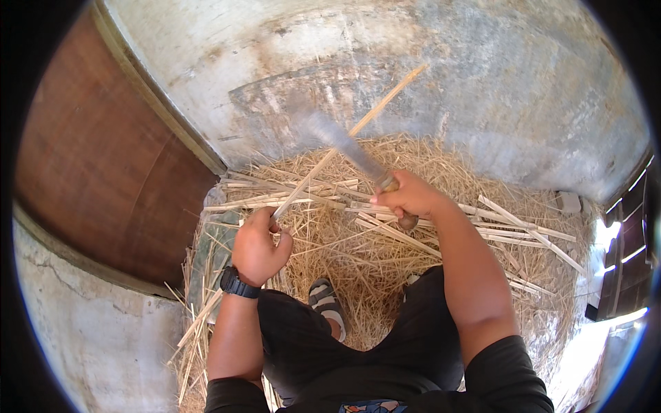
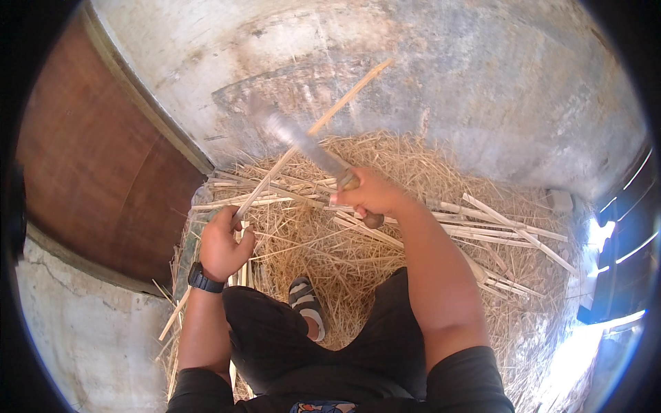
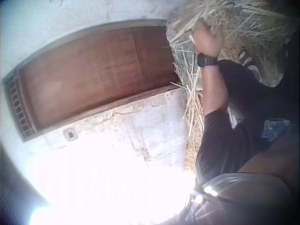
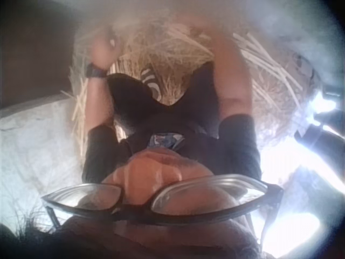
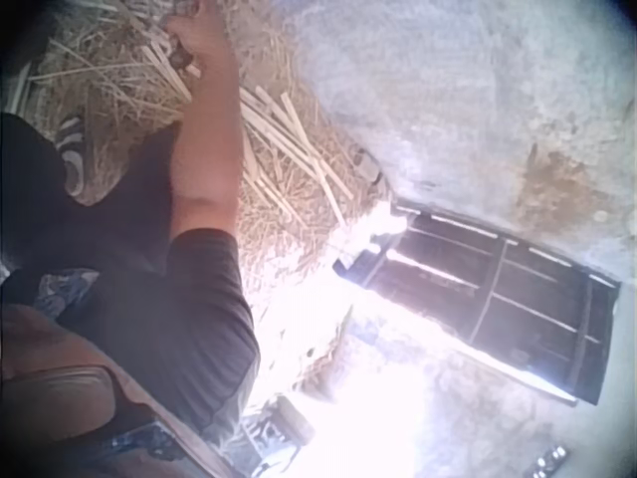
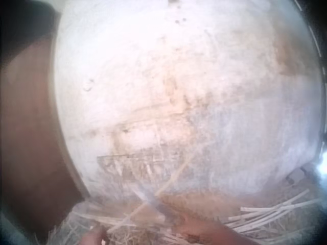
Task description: The person sits on a hay-covered floor and uses a machete to split long bamboo poles into thin strips. They hold the bamboo with one hand and strike it with the machete in the other, repeatedly splitting the material into smaller pieces.
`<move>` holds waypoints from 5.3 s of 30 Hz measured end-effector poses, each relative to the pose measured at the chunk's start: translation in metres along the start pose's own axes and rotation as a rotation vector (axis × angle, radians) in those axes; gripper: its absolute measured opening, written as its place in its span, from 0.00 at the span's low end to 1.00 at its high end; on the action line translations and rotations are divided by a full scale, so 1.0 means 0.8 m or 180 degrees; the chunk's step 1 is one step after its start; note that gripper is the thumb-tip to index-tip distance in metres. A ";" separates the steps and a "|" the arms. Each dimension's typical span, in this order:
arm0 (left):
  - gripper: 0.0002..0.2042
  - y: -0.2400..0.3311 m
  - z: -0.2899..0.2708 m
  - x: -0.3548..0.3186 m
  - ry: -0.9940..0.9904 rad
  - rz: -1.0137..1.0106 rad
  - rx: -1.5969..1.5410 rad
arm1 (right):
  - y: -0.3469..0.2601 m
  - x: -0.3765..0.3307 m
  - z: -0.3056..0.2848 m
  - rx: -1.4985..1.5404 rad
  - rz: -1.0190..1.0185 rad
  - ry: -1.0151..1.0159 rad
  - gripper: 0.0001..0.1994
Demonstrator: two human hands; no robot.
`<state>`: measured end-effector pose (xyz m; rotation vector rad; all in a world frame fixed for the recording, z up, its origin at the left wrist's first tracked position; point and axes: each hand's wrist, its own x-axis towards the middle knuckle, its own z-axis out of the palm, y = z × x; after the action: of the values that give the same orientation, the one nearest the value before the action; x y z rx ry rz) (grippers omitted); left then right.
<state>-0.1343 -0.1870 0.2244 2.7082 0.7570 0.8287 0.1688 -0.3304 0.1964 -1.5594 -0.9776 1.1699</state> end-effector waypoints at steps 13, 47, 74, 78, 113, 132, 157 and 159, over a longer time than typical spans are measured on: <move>0.05 -0.037 -0.062 0.080 -0.1079 0.1103 0.2226 | -0.012 -0.010 0.002 -0.1386 -0.0925 0.1433 0.27; 0.16 0.071 0.213 0.005 -0.0552 -0.0470 -0.2801 | -0.011 0.011 0.062 0.2263 -0.1534 0.0828 0.08; 0.12 -0.009 -0.004 -0.023 0.0311 -0.0453 -0.0476 | -0.019 -0.017 0.056 -0.3269 -0.2638 0.1690 0.12; 0.10 -0.018 -0.038 -0.066 0.0199 -0.0593 -0.0154 | -0.022 -0.002 0.064 -0.3274 -0.2161 0.1560 0.12; 0.08 0.024 -0.064 -0.130 0.0499 -0.0521 0.0760 | -0.029 -0.028 0.108 -0.3597 -0.1769 0.1244 0.12; 0.10 0.033 -0.086 -0.132 -0.0001 -0.1068 0.0042 | -0.022 -0.010 0.073 -0.2862 -0.1474 0.1417 0.10; 0.17 0.006 -0.122 -0.209 -0.0398 -0.1577 0.0010 | 0.004 0.021 0.031 -0.2551 -0.0861 0.1435 0.14; 0.16 0.008 -0.120 -0.214 -0.0322 -0.1514 0.0112 | 0.007 0.015 0.054 -0.2877 -0.1295 0.1051 0.13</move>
<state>-0.3077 -0.2786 0.2262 2.4133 1.3256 0.5633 0.1302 -0.3120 0.1828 -2.0003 -1.6078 0.1365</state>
